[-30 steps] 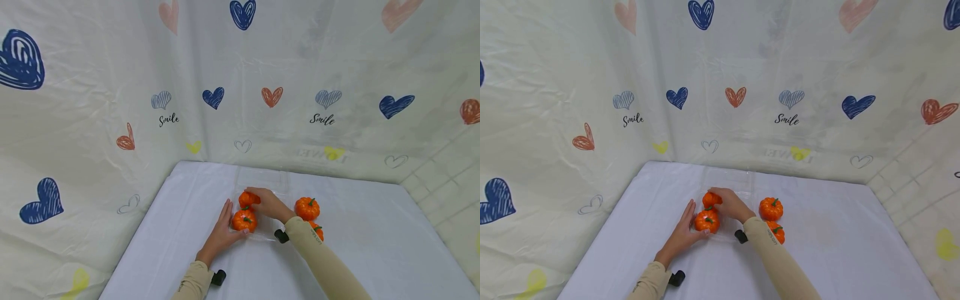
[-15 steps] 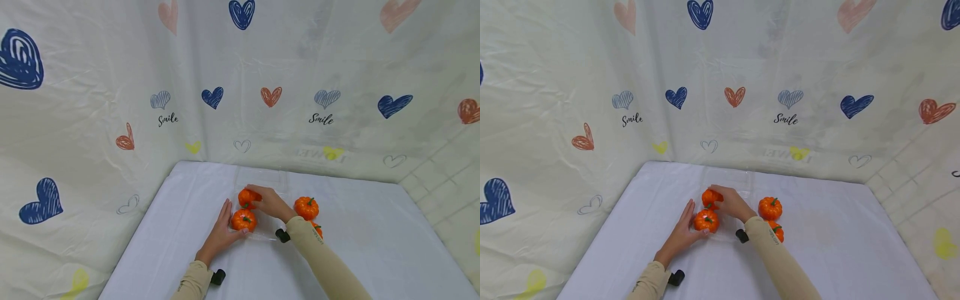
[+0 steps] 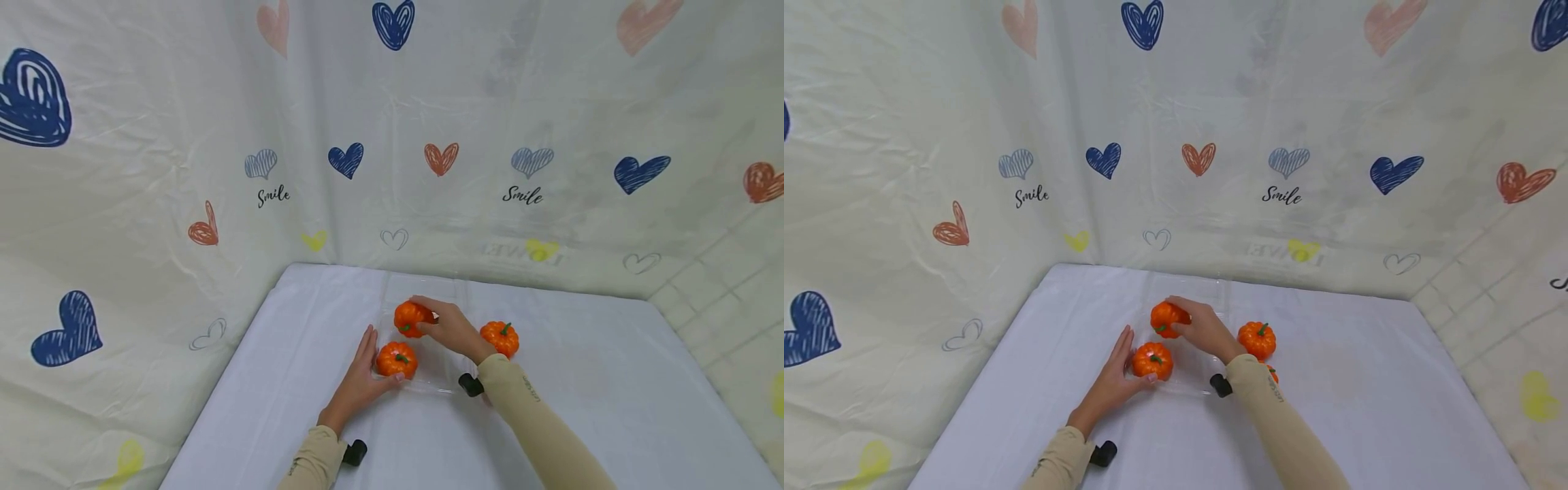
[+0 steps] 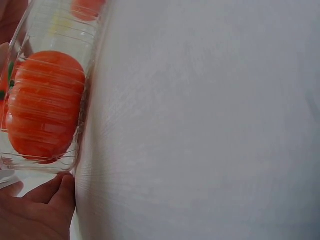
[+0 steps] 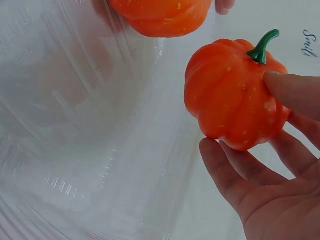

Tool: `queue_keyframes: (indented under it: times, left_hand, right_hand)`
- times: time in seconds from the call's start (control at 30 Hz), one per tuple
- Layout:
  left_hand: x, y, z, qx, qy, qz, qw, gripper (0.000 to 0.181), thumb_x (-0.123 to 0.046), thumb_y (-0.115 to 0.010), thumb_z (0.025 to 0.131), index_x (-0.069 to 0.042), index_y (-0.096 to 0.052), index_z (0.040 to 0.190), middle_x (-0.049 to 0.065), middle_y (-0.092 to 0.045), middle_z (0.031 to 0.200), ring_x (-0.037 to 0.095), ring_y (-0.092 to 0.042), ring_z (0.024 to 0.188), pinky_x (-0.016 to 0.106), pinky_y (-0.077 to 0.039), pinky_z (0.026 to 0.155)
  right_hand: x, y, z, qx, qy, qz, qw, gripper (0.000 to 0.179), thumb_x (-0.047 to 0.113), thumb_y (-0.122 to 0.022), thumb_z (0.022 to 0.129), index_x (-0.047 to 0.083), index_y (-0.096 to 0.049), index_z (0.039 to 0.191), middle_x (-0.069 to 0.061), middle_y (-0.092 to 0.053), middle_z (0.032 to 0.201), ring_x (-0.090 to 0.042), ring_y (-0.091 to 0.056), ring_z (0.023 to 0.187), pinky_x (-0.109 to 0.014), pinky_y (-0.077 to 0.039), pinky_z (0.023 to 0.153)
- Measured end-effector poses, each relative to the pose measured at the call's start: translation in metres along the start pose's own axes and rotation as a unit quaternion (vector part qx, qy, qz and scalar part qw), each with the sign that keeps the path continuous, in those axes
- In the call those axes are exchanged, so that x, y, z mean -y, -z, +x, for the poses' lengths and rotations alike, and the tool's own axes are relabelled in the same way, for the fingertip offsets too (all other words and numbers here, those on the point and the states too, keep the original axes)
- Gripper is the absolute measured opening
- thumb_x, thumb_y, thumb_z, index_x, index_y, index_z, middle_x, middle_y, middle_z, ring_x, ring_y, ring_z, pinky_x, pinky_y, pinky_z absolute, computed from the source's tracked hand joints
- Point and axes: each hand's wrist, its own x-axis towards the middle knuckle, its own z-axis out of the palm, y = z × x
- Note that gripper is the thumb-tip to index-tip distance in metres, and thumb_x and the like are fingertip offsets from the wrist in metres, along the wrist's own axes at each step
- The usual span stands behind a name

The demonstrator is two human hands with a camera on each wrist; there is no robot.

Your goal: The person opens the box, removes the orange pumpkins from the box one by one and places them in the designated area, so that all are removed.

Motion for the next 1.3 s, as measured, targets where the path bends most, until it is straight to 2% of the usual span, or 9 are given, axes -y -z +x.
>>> queue_keyframes:
  times: [0.3, 0.53, 0.77, 1.07, 1.3]
  left_hand:
    - [0.002, -0.002, 0.0, 0.002, 0.005, 0.009, 0.9999, 0.115, -0.052, -0.082, 0.092, -0.006, -0.013, 0.172, 0.001, -0.003, 0.18, 0.031, -0.029, 0.159, 0.051, -0.033, 0.123]
    - [0.0, -0.002, 0.001, 0.002, 0.006, 0.014, 0.9999, 0.116, -0.054, -0.081, 0.091, -0.006, -0.014, 0.172, 0.0, -0.003, 0.18, 0.032, -0.03, 0.159, 0.053, -0.033, 0.123]
    - [0.002, -0.002, 0.001, 0.002, 0.011, 0.016, 0.9998, 0.117, -0.057, -0.081, 0.09, -0.009, -0.013, 0.173, -0.006, -0.001, 0.18, 0.026, -0.027, 0.16, 0.049, -0.031, 0.125]
    - [0.0, 0.0, 0.001, -0.002, 0.009, 0.017, 0.9998, 0.117, -0.057, -0.081, 0.091, -0.007, -0.014, 0.172, -0.002, -0.002, 0.18, 0.03, -0.027, 0.16, 0.051, -0.031, 0.124]
    - [0.003, -0.001, 0.001, -0.003, 0.004, 0.011, 0.9999, 0.117, -0.054, -0.082, 0.09, -0.006, -0.014, 0.172, 0.001, -0.003, 0.18, 0.031, -0.028, 0.16, 0.049, -0.033, 0.123]
  right_hand:
    - [-0.005, 0.008, -0.006, -0.022, -0.031, 0.014, 0.9992, 0.053, 0.016, -0.074, 0.103, 0.008, -0.058, 0.154, -0.017, -0.063, 0.147, -0.038, -0.066, 0.124, -0.053, -0.059, 0.099]
    - [-0.01, 0.015, -0.012, -0.039, -0.062, 0.029, 0.9969, 0.056, 0.023, -0.073, 0.104, 0.01, -0.055, 0.156, -0.017, -0.057, 0.154, -0.043, -0.066, 0.121, -0.052, -0.062, 0.094]
    - [-0.012, 0.021, -0.018, -0.055, -0.068, 0.033, 0.9956, 0.057, 0.026, -0.07, 0.105, 0.007, -0.054, 0.156, -0.019, -0.059, 0.152, -0.041, -0.067, 0.117, -0.049, -0.063, 0.091]
    - [-0.014, 0.03, -0.027, -0.066, -0.091, 0.045, 0.9926, 0.058, 0.032, -0.07, 0.106, 0.009, -0.054, 0.156, -0.019, -0.06, 0.15, -0.04, -0.067, 0.117, -0.049, -0.063, 0.091]
    - [-0.022, 0.035, -0.035, -0.072, -0.088, 0.047, 0.9924, 0.058, 0.031, -0.071, 0.106, 0.009, -0.053, 0.157, -0.021, -0.059, 0.15, -0.039, -0.068, 0.117, -0.049, -0.062, 0.093]
